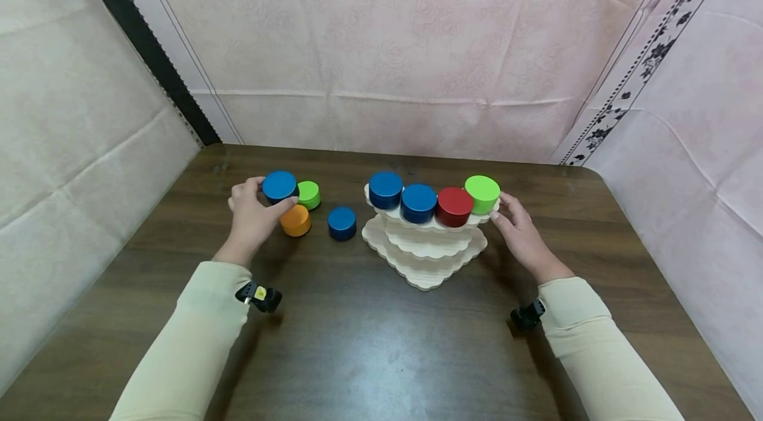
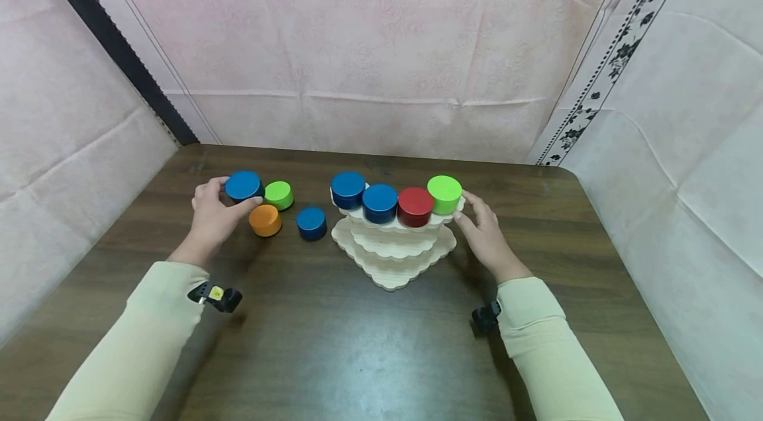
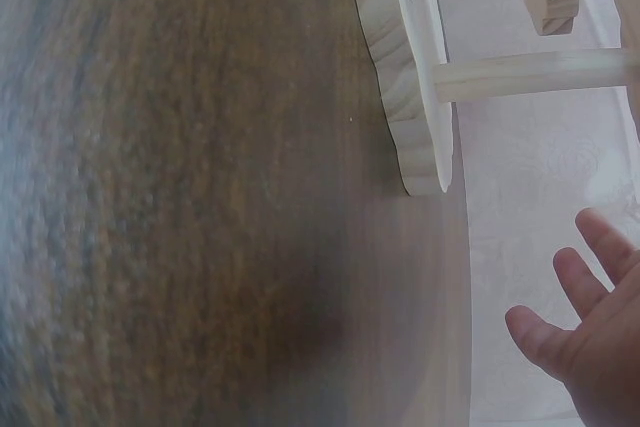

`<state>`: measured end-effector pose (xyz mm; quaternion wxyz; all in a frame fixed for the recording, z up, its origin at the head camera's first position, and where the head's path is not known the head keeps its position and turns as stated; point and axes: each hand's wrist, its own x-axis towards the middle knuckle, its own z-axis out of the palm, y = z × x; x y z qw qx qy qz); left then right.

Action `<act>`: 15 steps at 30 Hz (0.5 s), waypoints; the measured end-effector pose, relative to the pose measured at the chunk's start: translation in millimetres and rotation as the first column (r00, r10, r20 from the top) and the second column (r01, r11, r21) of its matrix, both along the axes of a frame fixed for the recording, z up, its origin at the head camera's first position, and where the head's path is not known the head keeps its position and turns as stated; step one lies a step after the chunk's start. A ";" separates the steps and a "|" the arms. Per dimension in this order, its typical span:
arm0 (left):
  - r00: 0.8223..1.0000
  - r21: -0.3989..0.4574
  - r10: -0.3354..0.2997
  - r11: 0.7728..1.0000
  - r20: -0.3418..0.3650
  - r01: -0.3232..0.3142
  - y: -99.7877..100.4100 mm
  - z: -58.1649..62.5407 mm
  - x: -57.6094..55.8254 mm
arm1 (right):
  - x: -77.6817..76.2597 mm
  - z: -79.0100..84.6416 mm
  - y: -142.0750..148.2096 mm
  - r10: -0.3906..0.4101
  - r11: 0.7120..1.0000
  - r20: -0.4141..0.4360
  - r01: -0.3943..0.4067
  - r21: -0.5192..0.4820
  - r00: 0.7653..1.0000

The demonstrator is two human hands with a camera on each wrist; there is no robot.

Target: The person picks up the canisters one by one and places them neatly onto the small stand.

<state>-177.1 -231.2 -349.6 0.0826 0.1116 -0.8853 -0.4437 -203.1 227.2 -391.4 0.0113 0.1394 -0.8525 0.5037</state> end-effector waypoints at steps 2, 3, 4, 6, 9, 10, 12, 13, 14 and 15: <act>1.000 0.001 -0.012 1.000 -0.006 0.012 5.8 2.9 2.1 | 0.3 0.3 -0.2 -0.001 1.000 0.001 0.001 0.003 1.000; 1.000 0.003 -0.017 1.000 -0.009 0.017 8.8 4.1 3.3 | 0.5 0.5 -0.3 -0.002 1.000 0.001 0.002 0.003 1.000; 1.000 0.006 -0.023 1.000 -0.011 0.023 11.6 5.0 4.4 | 0.8 0.7 -0.4 -0.002 1.000 0.000 0.002 0.004 1.000; 0.999 0.010 -0.038 0.999 -0.015 0.038 16.6 6.2 6.3 | 1.5 1.3 -0.6 -0.002 1.000 -0.002 0.002 0.004 1.000; 0.998 0.020 -0.064 0.998 -0.022 0.064 24.3 7.3 9.0 | 2.3 1.8 -0.9 0.000 1.000 -0.006 0.000 0.000 1.000; 0.997 0.022 -0.072 0.997 -0.023 0.073 26.7 7.3 9.8 | 2.3 1.8 -0.8 -0.001 1.000 -0.005 0.001 0.000 1.000; 0.996 0.024 -0.084 0.996 -0.027 0.085 31.4 7.1 11.3 | 2.2 1.8 -0.7 0.000 1.000 -0.005 0.000 0.002 1.000; 0.996 0.025 -0.086 0.996 -0.029 0.087 33.8 6.6 12.1 | 2.0 1.7 -0.6 -0.002 1.000 -0.002 0.002 0.005 1.000; 0.996 0.025 -0.088 0.996 -0.032 0.089 36.3 6.3 13.0 | 1.9 1.6 -0.4 -0.002 1.000 0.000 0.002 0.006 1.000; 0.995 0.026 -0.091 0.995 -0.036 0.092 38.6 5.6 13.7 | 1.7 1.4 -0.2 -0.003 1.000 0.001 0.003 0.008 1.000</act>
